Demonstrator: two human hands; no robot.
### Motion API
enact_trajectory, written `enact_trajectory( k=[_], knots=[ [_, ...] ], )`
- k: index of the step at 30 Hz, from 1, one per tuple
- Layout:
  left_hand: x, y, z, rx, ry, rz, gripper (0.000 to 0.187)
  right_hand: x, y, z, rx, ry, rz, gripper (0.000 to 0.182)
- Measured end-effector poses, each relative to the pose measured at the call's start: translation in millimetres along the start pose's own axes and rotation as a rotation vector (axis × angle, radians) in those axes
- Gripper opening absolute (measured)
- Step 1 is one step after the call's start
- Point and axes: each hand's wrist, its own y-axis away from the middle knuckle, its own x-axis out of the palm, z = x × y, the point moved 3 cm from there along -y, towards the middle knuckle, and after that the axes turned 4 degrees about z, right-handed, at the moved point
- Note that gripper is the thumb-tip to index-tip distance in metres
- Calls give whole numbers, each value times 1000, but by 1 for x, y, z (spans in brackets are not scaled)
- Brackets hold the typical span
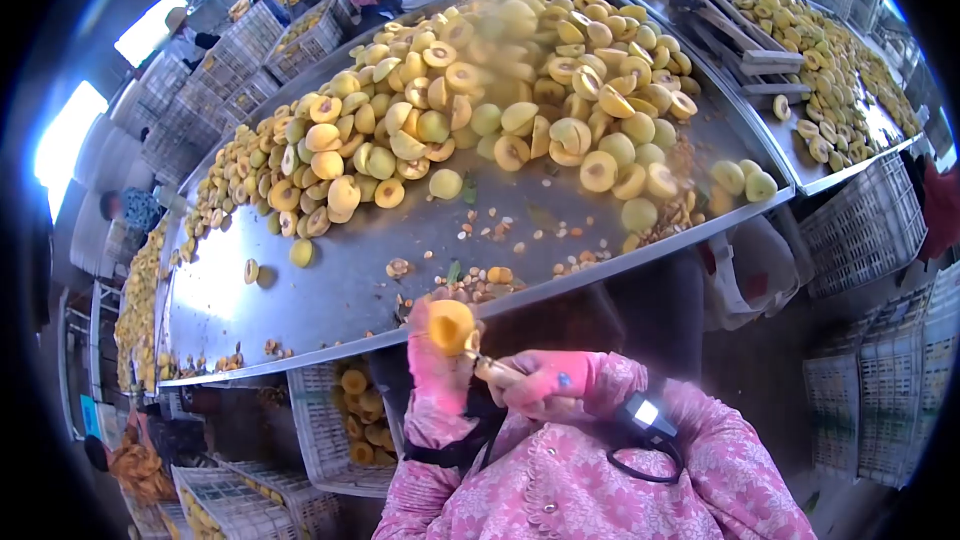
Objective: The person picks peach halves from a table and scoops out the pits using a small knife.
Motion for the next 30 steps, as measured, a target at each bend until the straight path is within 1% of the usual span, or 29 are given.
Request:
enact_trajectory(
  k=[1, 2, 3, 4, 5, 6, 7, 8, 10, 11, 12, 13, 14, 15, 16, 17, 18, 19, 20, 22, 23, 25, 26, 28, 29, 30],
  knots=[
    [-18, -6, -14, 56, 151, 77, 35, 0, 2, -1, 28, 18, 70, 21],
    [-36, -3, -36, 181, 20, -70, 32, -12, 1, -10, 166, 148, 12, 21],
    [-52, -1, -63, 290, -46, -49, 27, -51, -3, -54, 150, 151, -207, 22],
    [-82, -6, -91, 413, -302, -246, 24, -84, -6, -91, 129, 153, -427, 24],
    [-94, 0, -116, 505, -538, -294, 24, -82, -8, -83, 125, 155, -423, 24],
    [-102, 7, -144, 379, -829, -340, 26, -76, -8, -74, 351, 311, -497, 25],
    [-132, -7, -160, 622, -1220, -347, 27, -71, -5, -65, 577, 468, -567, 27],
    [-141, -18, -173, 623, -1224, -351, 27, -65, -5, -56, 576, 468, -562, 27],
    [-143, -42, -193, 655, -1428, -371, 27, -56, -9, -42, 509, 479, -466, 39],
    [-138, -68, -196, 614, -1430, -235, 28, -56, -11, -41, 397, 832, -385, 45],
    [-106, -84, -196, 502, -1420, -184, 28, -61, -10, -45, 391, 835, -387, 45],
    [-68, -102, -189, 391, -1408, -133, 28, -68, -10, -52, 376, 368, -361, 39],
    [-44, -127, -182, 469, -1548, -122, 32, -70, -13, -58, 346, -98, -322, 33],
    [-37, -161, -174, 419, -1612, -168, 35, -72, -13, -57, 354, 28, -415, 31],
    [-29, -196, -165, 352, -1600, -128, 40, -71, -12, -46, 297, 811, -442, 28],
    [-5, -206, -157, 465, -1766, -201, 44, -72, -9, -43, 310, 866, -479, 26],
    [-12, -241, -148, 517, -1732, -246, 50, -75, -5, -41, 324, 921, -517, 25],
    [-23, -275, -140, 453, -1742, -263, 51, -80, 0, -43, 380, 925, -533, 23],
    [-17, -280, -135, 457, -1739, -259, 51, -84, 4, -45, 363, 986, -533, 22],
    [-7, -281, -121, 414, -1717, -401, 48, -90, 15, -56, 406, 535, -657, 28],
    [-5, -281, -119, 407, -1718, -397, 48, -92, 17, -56, 410, 529, -659, 28],
    [-1, -281, -112, 318, -1610, -135, 40, -90, 20, -46, 421, 670, -618, 29],
    [-2, -277, -111, 312, -1613, -137, 40, -89, 19, -40, 424, 665, -615, 29],
    [-8, -269, -102, -74, -1201, -27, 42, -86, 14, -29, 456, 869, -538, 30],
    [-12, -264, -100, -75, -1206, -25, 42, -90, 13, -32, 348, 913, -526, 31],
    [-18, -257, -94, -114, -943, 38, 40, -88, 14, -30, 346, 909, -530, 31]
  ],
)
